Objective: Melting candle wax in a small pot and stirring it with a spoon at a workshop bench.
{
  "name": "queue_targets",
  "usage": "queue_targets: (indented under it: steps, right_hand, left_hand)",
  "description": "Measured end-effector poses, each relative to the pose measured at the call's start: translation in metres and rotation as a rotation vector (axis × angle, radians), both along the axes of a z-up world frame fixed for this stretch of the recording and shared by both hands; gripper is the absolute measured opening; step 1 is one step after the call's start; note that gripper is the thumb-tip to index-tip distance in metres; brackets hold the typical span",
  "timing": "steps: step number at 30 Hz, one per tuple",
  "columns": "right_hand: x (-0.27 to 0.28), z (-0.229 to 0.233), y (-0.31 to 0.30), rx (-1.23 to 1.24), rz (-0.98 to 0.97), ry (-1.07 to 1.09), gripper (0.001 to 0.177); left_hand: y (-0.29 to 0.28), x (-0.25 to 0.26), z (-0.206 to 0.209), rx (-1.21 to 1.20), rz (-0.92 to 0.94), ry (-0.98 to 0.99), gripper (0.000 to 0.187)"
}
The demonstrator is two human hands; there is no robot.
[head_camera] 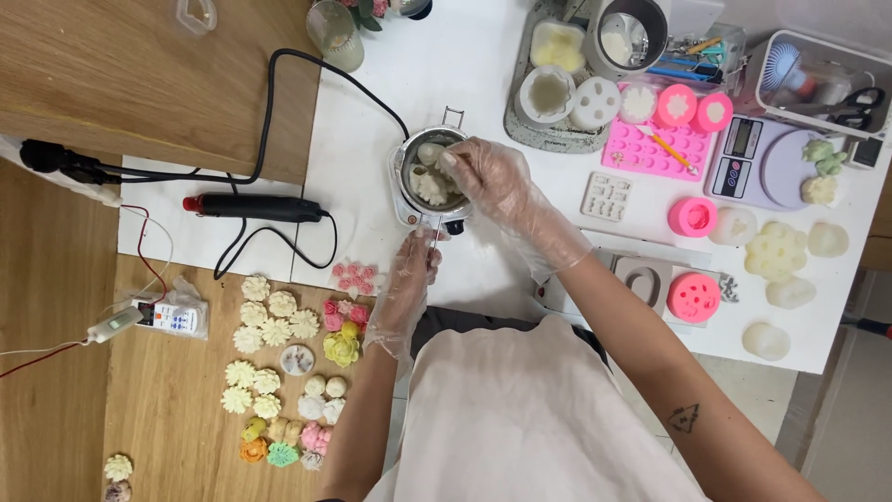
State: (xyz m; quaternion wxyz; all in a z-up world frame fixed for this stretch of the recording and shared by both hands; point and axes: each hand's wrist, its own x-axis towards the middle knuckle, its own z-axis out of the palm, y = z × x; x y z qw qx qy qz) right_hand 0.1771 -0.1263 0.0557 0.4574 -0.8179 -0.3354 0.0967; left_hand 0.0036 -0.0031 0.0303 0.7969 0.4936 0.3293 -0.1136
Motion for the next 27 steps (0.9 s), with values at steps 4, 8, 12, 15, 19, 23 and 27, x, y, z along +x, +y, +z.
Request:
queue_targets:
  steps: [4, 8, 12, 15, 19, 23, 27]
  right_hand:
    - [0.016, 0.009, 0.014, -0.220, 0.012, 0.108, 0.029]
    - [0.028, 0.007, 0.020, -0.262, 0.047, 0.128, 0.031]
    - [0.036, -0.003, 0.029, -0.194, 0.133, -0.035, 0.030]
    - [0.042, -0.007, 0.039, -0.277, 0.155, -0.083, 0.031]
    - [0.049, -0.003, 0.052, -0.497, 0.280, -0.324, 0.038]
    - [0.049, -0.012, 0.057, -0.596, 0.355, -0.583, 0.041]
    - [0.048, -0.016, 0.046, -0.577, 0.343, -0.797, 0.028]
  left_hand:
    - [0.001, 0.000, -0.004, -0.018, 0.008, -0.001, 0.036]
    - [0.000, 0.000, -0.003, -0.033, 0.017, 0.009, 0.034]
    - [-0.001, -0.001, 0.001, -0.028, 0.023, -0.003, 0.034]
    - [-0.002, 0.000, -0.006, -0.028, 0.015, -0.010, 0.034]
    - [-0.010, -0.001, -0.015, 0.043, 0.045, 0.015, 0.036]
    - [-0.015, 0.001, -0.024, 0.023, 0.053, -0.053, 0.036]
    - [-0.014, 0.002, -0.022, 0.013, 0.079, 0.018, 0.038]
